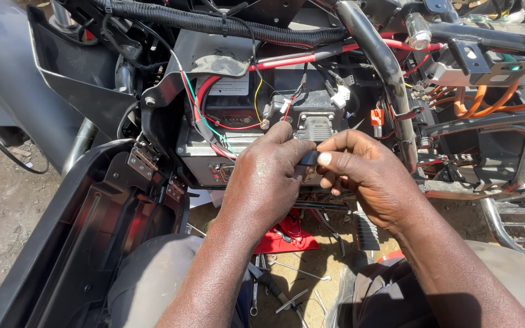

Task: Repairing motorcycle electrical systems by stripping, connecting, and taping wires.

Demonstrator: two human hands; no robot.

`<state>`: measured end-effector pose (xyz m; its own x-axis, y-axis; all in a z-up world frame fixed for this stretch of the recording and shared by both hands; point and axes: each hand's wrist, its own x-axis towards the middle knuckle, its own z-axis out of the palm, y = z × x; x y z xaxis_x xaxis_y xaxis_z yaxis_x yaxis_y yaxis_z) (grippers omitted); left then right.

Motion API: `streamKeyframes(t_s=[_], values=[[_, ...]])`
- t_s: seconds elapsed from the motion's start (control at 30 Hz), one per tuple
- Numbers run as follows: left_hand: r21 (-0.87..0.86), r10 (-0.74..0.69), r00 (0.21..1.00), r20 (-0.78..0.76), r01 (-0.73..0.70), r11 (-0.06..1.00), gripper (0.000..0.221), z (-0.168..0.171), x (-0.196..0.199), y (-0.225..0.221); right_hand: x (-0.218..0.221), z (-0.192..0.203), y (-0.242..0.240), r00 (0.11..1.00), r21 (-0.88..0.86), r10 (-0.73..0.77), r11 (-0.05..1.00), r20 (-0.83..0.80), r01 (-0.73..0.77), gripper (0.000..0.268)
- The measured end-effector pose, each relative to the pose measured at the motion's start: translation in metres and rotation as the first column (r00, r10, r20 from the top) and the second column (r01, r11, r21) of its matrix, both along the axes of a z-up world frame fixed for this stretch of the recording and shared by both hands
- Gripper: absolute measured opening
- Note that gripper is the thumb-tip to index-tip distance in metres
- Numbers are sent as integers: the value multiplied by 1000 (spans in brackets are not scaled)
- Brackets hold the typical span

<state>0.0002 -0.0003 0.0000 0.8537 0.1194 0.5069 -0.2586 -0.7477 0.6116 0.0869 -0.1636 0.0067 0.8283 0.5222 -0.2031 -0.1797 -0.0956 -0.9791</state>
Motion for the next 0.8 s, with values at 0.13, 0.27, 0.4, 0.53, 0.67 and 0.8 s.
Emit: streamKeyframes(t_s=[0.13,0.27,0.4,0.53,0.67,0.8], values=[[-88,0,993,-119,-11,996,24,0,2,3,1,-8,0,998,42,49,998,43,-51,15],[-154,6,997,-77,-18,988,24,0,4,3,1,-4,3,997,41,-48,998,57,45,16],[-57,68,996,-65,-71,996,19,2,0,1,-3,-2,3,995,70,-53,996,89,46,9],[45,99,993,-70,-96,994,15,-1,2,-1,-12,4,8,983,-89,-77,992,167,93,12],[70,95,995,-14,-94,993,14,-6,3,-1,-13,2,9,899,-329,-5,930,439,165,14],[-65,50,993,-110,-57,996,17,-5,6,-1,-1,-16,10,820,-370,-7,890,572,266,8]])
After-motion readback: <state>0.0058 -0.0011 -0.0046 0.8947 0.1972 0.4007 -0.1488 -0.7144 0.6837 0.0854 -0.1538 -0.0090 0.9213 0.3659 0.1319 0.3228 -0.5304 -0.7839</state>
